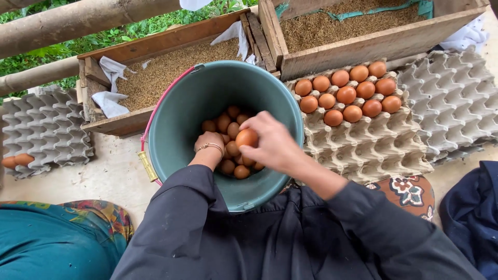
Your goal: Transferring brown eggs from a cardboard tray into a green plastic bucket.
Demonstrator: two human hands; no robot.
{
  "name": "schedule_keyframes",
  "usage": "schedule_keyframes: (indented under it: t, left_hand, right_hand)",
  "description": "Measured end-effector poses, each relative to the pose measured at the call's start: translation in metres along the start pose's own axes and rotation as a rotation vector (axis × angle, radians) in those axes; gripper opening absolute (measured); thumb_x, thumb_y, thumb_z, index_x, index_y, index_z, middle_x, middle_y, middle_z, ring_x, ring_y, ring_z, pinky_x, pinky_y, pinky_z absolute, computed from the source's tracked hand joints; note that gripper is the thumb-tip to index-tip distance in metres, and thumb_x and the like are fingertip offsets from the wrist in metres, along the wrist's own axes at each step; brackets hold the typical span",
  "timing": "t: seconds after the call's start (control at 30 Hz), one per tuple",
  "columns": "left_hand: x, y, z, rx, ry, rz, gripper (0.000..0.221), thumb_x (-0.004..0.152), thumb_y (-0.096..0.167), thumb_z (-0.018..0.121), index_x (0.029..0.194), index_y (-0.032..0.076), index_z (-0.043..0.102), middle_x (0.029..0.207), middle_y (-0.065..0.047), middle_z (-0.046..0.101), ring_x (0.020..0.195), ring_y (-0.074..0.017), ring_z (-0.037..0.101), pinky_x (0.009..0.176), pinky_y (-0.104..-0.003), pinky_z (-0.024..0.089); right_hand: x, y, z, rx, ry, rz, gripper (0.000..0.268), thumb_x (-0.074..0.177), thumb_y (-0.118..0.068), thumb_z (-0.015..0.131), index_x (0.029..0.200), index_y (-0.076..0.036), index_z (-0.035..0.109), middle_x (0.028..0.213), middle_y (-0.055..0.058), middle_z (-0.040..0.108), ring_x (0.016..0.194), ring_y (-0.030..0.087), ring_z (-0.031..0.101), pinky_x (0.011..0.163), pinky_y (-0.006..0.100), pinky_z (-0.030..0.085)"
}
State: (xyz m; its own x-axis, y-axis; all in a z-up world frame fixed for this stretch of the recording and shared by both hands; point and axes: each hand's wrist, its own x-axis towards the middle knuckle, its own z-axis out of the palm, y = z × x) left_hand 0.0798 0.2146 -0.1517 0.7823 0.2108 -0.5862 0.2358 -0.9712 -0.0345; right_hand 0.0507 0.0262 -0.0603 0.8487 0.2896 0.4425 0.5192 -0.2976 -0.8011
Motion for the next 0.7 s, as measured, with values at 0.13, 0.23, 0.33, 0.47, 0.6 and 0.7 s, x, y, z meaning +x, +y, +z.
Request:
schedule_keyframes:
  t: [0.13,0.23,0.33,0.47,0.6,0.7]
  left_hand:
    - [-0.015,0.003,-0.025,-0.055,-0.054,-0.132,0.038,0.09,0.025,0.041,0.106,0.003,0.068,0.106,-0.013,0.069,0.107,-0.0291,0.063,0.089,-0.042,0.051]
    - [-0.01,-0.002,-0.025,-0.106,-0.101,-0.161,0.043,0.091,0.026,0.038,0.116,0.002,0.063,0.116,-0.013,0.066,0.113,-0.0293,0.059,0.092,-0.043,0.049]
    - [-0.031,-0.001,-0.054,-0.074,-0.12,-0.108,0.041,0.092,0.021,0.038,0.12,0.001,0.06,0.118,-0.016,0.064,0.114,-0.033,0.058,0.092,-0.046,0.049]
    - [0.029,-0.022,-0.026,-0.02,0.011,-0.129,0.035,0.09,0.016,0.039,0.106,0.004,0.068,0.101,-0.014,0.069,0.102,-0.0334,0.064,0.079,-0.048,0.054]
    - [0.034,-0.021,-0.031,-0.048,0.054,-0.096,0.033,0.091,0.013,0.04,0.105,0.0,0.067,0.099,-0.018,0.068,0.099,-0.0373,0.064,0.075,-0.052,0.054]
    - [0.021,-0.017,-0.042,-0.071,0.087,-0.081,0.034,0.091,0.009,0.038,0.105,-0.001,0.067,0.1,-0.018,0.068,0.1,-0.037,0.064,0.077,-0.051,0.054]
  right_hand:
    - [0.013,0.022,0.061,-0.217,-0.648,0.524,0.041,0.068,-0.027,0.067,0.104,-0.008,0.064,0.097,0.019,0.062,0.098,0.037,0.062,0.082,0.047,0.052]
    - [0.006,0.048,0.115,-0.348,-0.84,0.709,0.042,0.066,-0.024,0.066,0.105,-0.009,0.067,0.098,0.016,0.067,0.098,0.033,0.065,0.079,0.044,0.054]
    - [-0.009,0.076,0.161,-0.455,-0.863,0.869,0.04,0.059,-0.02,0.075,0.097,-0.011,0.072,0.091,0.012,0.07,0.094,0.03,0.067,0.074,0.042,0.055]
    - [0.009,0.036,0.154,-0.865,-1.557,0.313,0.051,0.074,-0.017,0.052,0.124,-0.009,0.056,0.116,0.01,0.058,0.114,0.024,0.057,0.086,0.03,0.051]
    - [-0.022,0.065,0.173,-0.279,-0.799,0.748,0.02,0.07,-0.012,0.056,0.078,-0.003,0.071,0.074,0.015,0.066,0.084,0.035,0.068,0.067,0.042,0.057]
    - [-0.022,0.047,0.17,-0.399,-0.732,0.362,0.019,0.068,-0.007,0.047,0.052,-0.01,0.057,0.05,0.007,0.056,0.055,0.017,0.062,0.055,0.023,0.051]
